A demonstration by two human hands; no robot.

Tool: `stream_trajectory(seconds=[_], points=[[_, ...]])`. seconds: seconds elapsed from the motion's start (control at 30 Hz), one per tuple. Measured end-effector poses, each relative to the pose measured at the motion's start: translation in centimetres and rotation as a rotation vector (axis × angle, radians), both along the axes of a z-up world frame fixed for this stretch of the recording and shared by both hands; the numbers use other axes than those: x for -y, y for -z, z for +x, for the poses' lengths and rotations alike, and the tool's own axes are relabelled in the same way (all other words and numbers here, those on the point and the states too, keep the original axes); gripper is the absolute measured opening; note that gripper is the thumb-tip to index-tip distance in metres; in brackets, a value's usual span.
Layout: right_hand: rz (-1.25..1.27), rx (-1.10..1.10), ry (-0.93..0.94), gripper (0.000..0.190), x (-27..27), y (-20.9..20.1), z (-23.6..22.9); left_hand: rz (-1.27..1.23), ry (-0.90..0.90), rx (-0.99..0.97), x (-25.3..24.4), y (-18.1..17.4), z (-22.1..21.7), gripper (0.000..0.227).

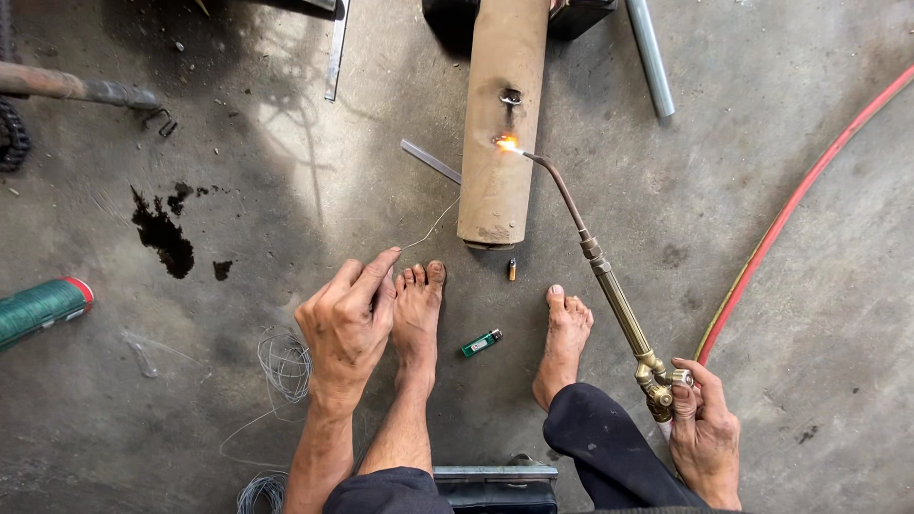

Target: The person sits on the floor and uses a blowtorch to heat a metal pipe. They feed a thin metal wire into the flame, melting it into a hole in the pipe to perform a weld.

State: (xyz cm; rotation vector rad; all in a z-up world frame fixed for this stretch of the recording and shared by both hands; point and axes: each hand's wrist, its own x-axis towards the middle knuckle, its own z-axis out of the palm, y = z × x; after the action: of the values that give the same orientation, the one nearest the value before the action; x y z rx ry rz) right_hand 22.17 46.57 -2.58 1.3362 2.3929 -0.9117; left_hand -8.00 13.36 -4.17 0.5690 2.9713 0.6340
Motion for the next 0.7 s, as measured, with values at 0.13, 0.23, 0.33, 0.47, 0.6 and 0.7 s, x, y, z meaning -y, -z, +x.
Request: stream_trajectory(seconds=[0.13, 0.23, 0.33, 0.47, 0.6, 0.7], points=[[0.024, -0.009, -0.022, 0.037, 0.1, -0.1, -0.4, 0.052, 0.013, 0.012, -0.1, 0.0, 0.2, 0.027], [0.019, -0.019, -0.014, 0.037, 0.0, 0.0, -0.2, 0.070, 0.018, 0.016, -0.3, -0.4, 0.3, 0.028], [0.016, -0.006, -0.011, 0.037, 0.0, 0.2, 0.0, 0.100, 0.023, -0.003, -0.6, -0.4, 0.4, 0.025], [0.021, 0.040, -0.002, 0.039, 0.0, 0.1, -0.4, 0.096, 0.001, -0.003, -0.8, 0.7, 1.0, 0.021], [0.020, 0.028, -0.006, 0.038, 0.0, 0.2, -0.3, 0.064, -0.008, 0.010, -0.8, 1.3, 1.5, 0.023], [0.032, 0.056, -0.017, 0.038, -0.1, 0.3, -0.3, 0.039, 0.007, -0.019, -0.9, 1.2, 1.5, 0.021]])
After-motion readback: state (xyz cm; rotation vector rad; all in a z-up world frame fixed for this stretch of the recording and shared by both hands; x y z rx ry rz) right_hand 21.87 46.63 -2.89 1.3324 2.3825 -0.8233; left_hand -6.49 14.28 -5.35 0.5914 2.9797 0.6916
